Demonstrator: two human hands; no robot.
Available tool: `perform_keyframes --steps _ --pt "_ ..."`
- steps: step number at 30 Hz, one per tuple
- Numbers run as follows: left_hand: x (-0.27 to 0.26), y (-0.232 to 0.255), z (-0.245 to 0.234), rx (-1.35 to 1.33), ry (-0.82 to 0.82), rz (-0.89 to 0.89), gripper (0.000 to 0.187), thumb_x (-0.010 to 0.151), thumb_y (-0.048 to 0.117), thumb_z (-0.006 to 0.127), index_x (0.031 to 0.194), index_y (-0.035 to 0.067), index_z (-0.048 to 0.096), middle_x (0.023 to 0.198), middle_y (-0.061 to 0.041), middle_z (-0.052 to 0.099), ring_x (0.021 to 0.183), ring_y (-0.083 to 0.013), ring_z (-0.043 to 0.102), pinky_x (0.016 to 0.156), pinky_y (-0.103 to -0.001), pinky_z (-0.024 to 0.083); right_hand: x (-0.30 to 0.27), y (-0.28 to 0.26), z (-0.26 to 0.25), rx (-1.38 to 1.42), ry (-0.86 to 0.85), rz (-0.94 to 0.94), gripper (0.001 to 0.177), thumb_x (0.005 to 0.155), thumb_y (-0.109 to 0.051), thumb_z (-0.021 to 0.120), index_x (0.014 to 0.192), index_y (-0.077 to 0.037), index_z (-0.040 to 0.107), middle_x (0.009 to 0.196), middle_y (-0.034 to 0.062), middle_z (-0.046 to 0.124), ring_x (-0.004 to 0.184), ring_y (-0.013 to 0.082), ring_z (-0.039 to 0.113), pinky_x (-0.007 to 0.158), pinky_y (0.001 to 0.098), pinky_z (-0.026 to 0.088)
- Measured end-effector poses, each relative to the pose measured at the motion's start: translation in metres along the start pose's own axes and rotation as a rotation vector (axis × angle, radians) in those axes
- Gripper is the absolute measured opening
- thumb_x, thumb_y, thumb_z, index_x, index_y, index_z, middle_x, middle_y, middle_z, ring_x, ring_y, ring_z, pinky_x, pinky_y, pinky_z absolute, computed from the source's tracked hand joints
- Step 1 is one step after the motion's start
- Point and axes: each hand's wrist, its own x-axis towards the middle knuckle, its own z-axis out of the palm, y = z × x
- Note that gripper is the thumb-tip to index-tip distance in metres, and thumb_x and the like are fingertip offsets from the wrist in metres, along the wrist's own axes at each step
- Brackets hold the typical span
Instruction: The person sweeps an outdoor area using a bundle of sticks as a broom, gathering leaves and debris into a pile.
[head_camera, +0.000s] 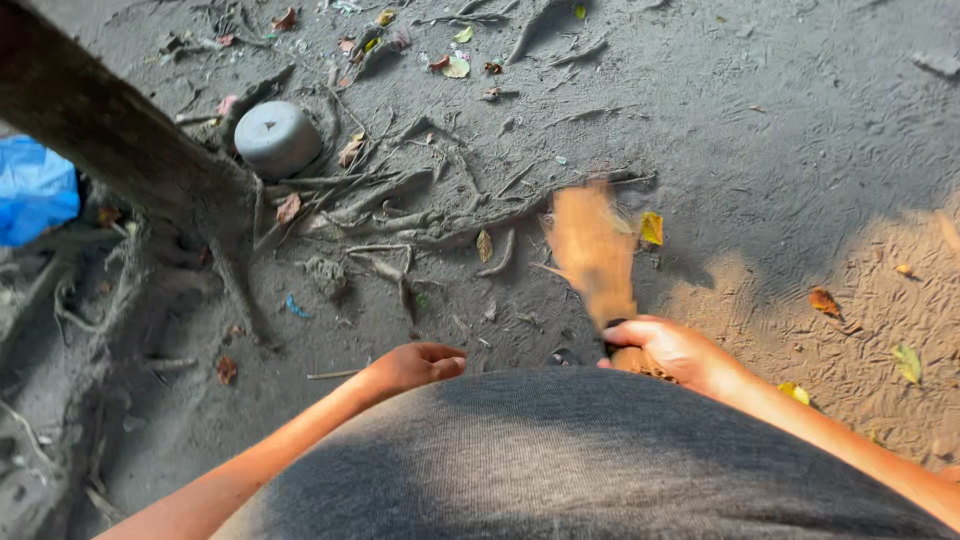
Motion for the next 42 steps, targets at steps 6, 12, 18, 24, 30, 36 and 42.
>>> perform_keyframes --steps 6,12,18,24,30,36,42 --pt "0.033 0.098 -0.061 0.116 0.115 -0.014 0.047 0.095 0.047 0.058 0.13 0.019 0.071 0.124 -0.007 0.074 0.114 -0.0268 0.07 0.096 -0.039 0.053 0.072 -0.066 0.075 0.058 -0.363 0.413 0.037 0.088 -0.031 0.067 0.099 0.004 0.069 0.07 0.0121 0.072 0.055 0.0231 0.067 0.05 0.0362 0.058" --pt "0.056 0.167 -0.096 0.124 0.083 0.083 0.045 0.096 0.044 0.057 0.131 0.018 0.069 0.128 -0.008 0.074 0.117 -0.0258 0.07 0.097 -0.037 0.053 0.086 -0.078 0.054 -0.209 -0.097 -0.098 0.027 0.09 -0.02 0.062 0.102 0.002 0.071 0.08 0.0123 0.079 0.068 0.0226 0.074 0.063 0.0378 0.059" --pt "0.083 0.178 -0.093 0.207 -0.073 -0.08 0.047 0.097 0.047 0.055 0.137 0.024 0.065 0.132 -0.004 0.071 0.119 -0.0222 0.07 0.1 -0.036 0.054 0.131 -0.074 -0.019 0.15 -0.277 0.076 0.029 0.087 -0.016 0.072 0.111 0.001 0.065 0.086 0.0161 0.076 0.071 0.0235 0.073 0.062 0.0345 0.06" --pt "0.153 0.178 -0.1 0.291 -0.089 0.097 0.044 0.098 0.041 0.055 0.136 0.021 0.066 0.129 -0.009 0.073 0.116 -0.0247 0.071 0.098 -0.034 0.054 0.113 -0.137 -0.14 0.38 0.249 0.156 0.034 0.088 -0.026 0.068 0.11 -0.002 0.058 0.082 0.0227 0.072 0.06 0.0265 0.066 0.055 0.0371 0.059" --pt "0.217 0.164 -0.1 0.941 -0.093 1.267 0.046 0.092 0.017 0.061 0.136 0.007 0.061 0.144 -0.015 0.067 0.121 -0.0289 0.067 0.098 -0.035 0.053 0.045 -0.1 -0.126 0.24 0.481 -0.144 0.034 0.085 -0.011 0.064 0.117 -0.012 0.053 0.085 0.0136 0.062 0.062 0.0277 0.064 0.051 0.0441 0.056" --pt "0.205 0.238 -0.083 0.471 -0.328 0.338 0.042 0.095 0.042 0.061 0.127 0.018 0.071 0.118 -0.005 0.078 0.106 -0.0185 0.074 0.092 -0.033 0.057 0.041 -0.075 -0.073 0.394 0.316 0.036 0.042 0.082 -0.013 0.069 0.121 -0.027 0.062 0.094 0.0082 0.075 0.075 0.0222 0.072 0.062 0.0404 0.058" --pt "0.241 0.294 -0.082 0.623 -0.421 0.35 0.044 0.097 0.043 0.061 0.133 0.019 0.071 0.105 -0.019 0.079 0.099 -0.034 0.069 0.086 -0.04 0.057 0.082 -0.082 -0.104 0.143 0.591 0.198 0.034 0.086 -0.02 0.069 0.118 -0.011 0.063 0.099 0.0073 0.062 0.094 0.0269 0.064 0.078 0.0518 0.057"
